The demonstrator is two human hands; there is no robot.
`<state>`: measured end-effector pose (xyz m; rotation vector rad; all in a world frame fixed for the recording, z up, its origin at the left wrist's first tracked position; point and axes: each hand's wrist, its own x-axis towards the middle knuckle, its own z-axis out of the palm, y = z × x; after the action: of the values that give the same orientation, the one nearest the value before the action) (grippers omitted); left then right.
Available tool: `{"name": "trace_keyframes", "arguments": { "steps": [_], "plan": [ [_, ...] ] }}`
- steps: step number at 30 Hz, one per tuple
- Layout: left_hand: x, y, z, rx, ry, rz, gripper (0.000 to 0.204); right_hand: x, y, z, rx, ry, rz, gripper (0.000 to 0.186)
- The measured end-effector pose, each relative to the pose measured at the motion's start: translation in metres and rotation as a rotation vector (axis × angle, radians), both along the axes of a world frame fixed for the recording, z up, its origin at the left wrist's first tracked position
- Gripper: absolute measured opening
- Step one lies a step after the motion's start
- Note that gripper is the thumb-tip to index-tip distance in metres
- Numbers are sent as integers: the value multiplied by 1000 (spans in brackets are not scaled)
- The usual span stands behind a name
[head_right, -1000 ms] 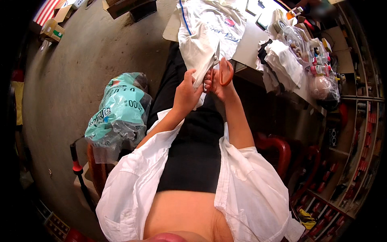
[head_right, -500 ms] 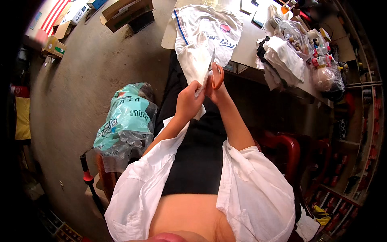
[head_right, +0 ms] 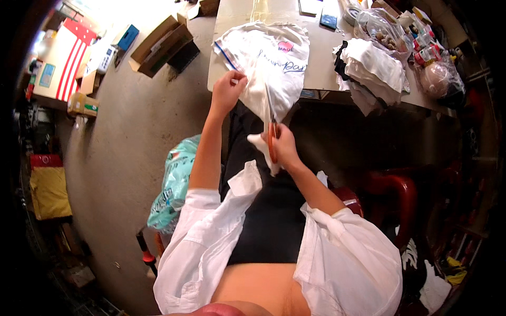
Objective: The person uses orange-handled scissors to cut a white fabric garment on a table. They repeatedly trim the edges and reshape the fabric, handling it with both hands to align the material before cutting.
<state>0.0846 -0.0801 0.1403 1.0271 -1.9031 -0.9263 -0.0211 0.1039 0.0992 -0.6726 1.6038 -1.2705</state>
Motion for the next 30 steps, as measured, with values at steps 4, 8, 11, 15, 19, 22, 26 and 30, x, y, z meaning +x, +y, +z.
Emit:
{"name": "trace_keyframes", "arguments": {
  "steps": [4,8,11,15,19,22,26,30],
  "plan": [
    [-37,-101,-20,-98,-260,-126,35,16,14,4,65,116,90,29],
    [-97,-179,-48,-185,-527,-242,53,10,31,21,120,126,143,32],
    [-121,-213,-67,-231,-656,-341,66,2,43,34,156,70,177,33],
    [-150,-213,-59,-156,-942,-385,71,-10,55,38,206,-14,168,39],
    [-152,-217,-57,-42,-988,-469,46,-17,58,49,245,-16,199,41],
    [-138,-238,-64,192,-991,-499,34,-17,63,49,241,14,259,41],
    [-103,-244,-27,695,-702,-452,25,-18,70,52,197,48,260,39],
    [-56,-250,42,907,-508,-489,32,-20,76,53,140,146,275,36]
  ]
}}
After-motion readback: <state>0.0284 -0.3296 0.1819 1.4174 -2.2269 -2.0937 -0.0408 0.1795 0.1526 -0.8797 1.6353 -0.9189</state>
